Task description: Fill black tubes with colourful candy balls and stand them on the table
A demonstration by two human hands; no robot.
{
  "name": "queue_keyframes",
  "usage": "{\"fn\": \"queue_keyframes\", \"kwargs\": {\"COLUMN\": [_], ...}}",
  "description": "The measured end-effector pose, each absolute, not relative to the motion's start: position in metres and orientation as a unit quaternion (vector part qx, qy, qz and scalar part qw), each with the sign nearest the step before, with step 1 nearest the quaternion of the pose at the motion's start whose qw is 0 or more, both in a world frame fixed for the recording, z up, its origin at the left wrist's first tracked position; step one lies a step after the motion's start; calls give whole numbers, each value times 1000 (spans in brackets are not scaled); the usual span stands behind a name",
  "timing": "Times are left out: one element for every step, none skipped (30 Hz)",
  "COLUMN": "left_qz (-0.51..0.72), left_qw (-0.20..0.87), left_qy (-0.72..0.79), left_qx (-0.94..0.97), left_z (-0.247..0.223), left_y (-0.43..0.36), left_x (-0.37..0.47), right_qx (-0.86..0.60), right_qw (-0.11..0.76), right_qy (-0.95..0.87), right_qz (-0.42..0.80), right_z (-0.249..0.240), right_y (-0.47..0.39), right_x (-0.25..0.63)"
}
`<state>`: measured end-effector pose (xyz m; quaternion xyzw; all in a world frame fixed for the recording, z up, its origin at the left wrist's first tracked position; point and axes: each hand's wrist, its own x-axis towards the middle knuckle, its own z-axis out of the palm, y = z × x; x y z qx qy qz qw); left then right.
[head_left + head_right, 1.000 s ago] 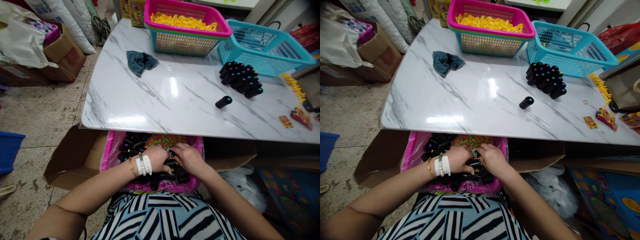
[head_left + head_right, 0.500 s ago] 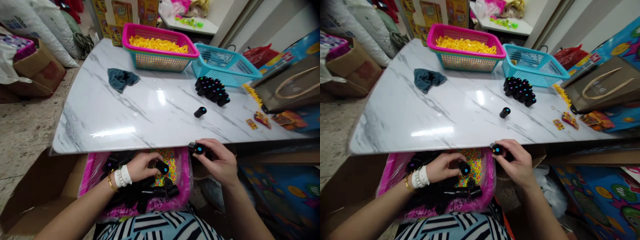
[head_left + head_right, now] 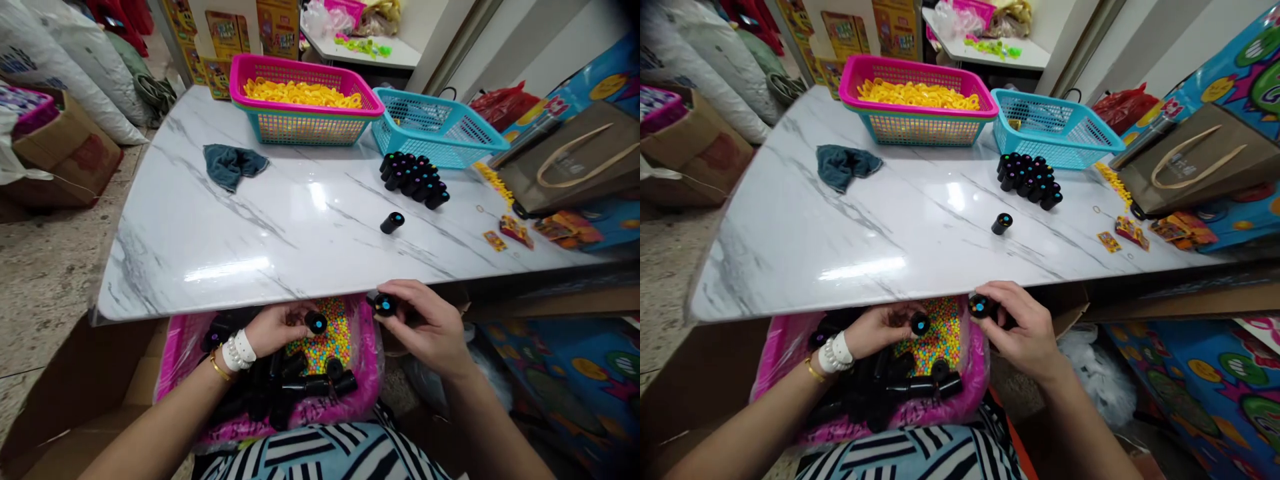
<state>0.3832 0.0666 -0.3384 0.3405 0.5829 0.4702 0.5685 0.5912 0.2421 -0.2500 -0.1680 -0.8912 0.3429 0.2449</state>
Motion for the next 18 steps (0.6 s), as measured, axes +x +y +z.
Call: {"fn": "queue_keyframes", "kwargs": {"left_qz": [463,452,436,416,395,375,360,351,346,341,334,326,321,319,326,336,349,363], "left_qw": [560,543,515,478,435,394,360,340,334,337,344,351,357,361,364,369,375,384], "left_qy": [592,609,636,670,706,738,762,775,780,781,780,779,779,778,775,770,763,754], "left_qx": [349,361,374,387,395,399,400,400,400,401,403,404,404,404,402,398,394,390], "left_z": [-339,-338,-338,-337,-337,-336,-336,-336,-336,-336,-336,-336,-336,-336,-336,-336,-337,-338], "left_y": [67,67,68,68,68,68,68,68,67,67,67,67,66,66,65,64,64,63], "left_x": [382,381,380,379,378,377,377,376,377,377,378,378,379,380,380,380,379,379], "right_qx": [-146,-118,-87,-61,-45,-38,-35,-31,-23,-9,10,27,40,47,45,34,18,-1], "right_qw": [228,203,174,142,109,73,33,-5,-40,-65,-81,-88,-90,-89,-85,-76,-59,-36], "right_qy": [-901,-910,-918,-925,-934,-947,-961,-974,-985,-991,-993,-994,-994,-993,-992,-990,-985,-976], "right_qz": [340,341,346,347,337,312,273,222,168,118,80,58,50,58,80,115,161,215], "right_z": [-249,-251,-256,-263,-273,-283,-294,-304,-313,-319,-324,-326,-327,-327,-326,-325,-322,-319], "right_y": [242,240,237,232,227,220,213,206,200,195,190,187,186,186,188,190,194,199], "right_x": [590,588,585,581,577,572,567,563,558,554,551,548,546,545,545,547,549,553]}}
